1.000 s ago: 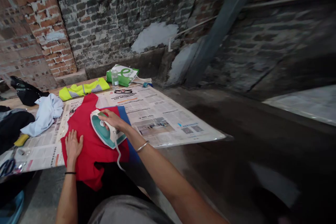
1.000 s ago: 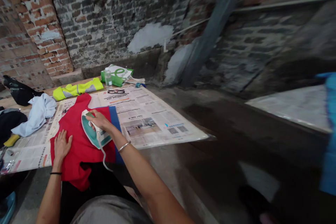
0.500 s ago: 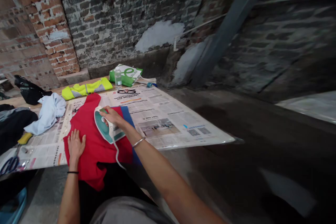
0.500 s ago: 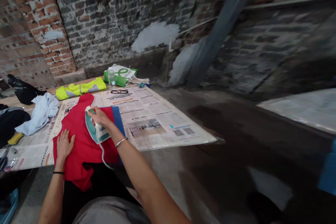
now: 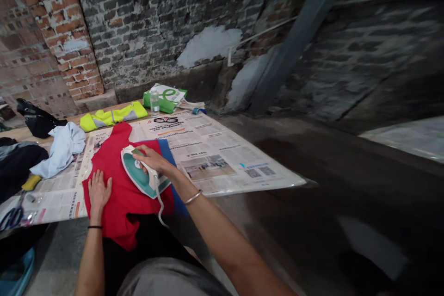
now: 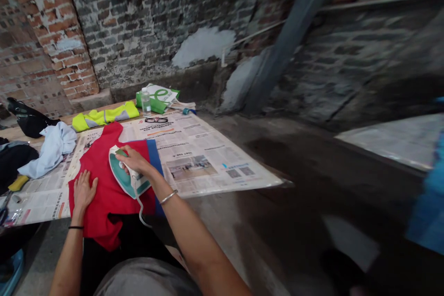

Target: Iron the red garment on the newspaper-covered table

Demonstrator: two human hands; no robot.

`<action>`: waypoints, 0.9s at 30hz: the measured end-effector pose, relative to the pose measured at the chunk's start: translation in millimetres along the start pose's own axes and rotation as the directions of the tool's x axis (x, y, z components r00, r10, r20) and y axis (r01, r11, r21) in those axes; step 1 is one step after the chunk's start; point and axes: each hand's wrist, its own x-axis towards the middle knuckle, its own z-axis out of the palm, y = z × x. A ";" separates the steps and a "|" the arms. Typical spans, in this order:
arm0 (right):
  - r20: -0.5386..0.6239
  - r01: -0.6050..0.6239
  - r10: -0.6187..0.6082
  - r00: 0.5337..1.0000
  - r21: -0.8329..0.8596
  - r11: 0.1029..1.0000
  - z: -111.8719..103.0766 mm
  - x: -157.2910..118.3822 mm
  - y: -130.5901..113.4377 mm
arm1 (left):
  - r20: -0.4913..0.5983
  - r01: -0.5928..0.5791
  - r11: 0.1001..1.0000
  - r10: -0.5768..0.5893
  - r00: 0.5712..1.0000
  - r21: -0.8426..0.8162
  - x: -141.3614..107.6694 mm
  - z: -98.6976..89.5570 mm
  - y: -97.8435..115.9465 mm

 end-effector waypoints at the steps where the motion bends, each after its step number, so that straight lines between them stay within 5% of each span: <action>1: -0.004 -0.004 0.004 1.000 0.003 1.000 0.1 -0.5 -0.8 | 0.003 0.001 1.000 -0.001 1.000 0.000 0.1 -0.4 0.3; 19: -0.112 -0.023 0.027 0.993 0.041 0.999 4.1 40.6 -1.2 | 0.023 -0.009 1.000 0.009 1.000 0.011 -0.5 -5.2 3.4; 27: -0.126 -0.027 0.029 0.992 0.019 0.999 5.7 37.1 0.8 | 0.013 -0.001 0.999 0.001 1.000 0.033 -2.7 -4.3 6.3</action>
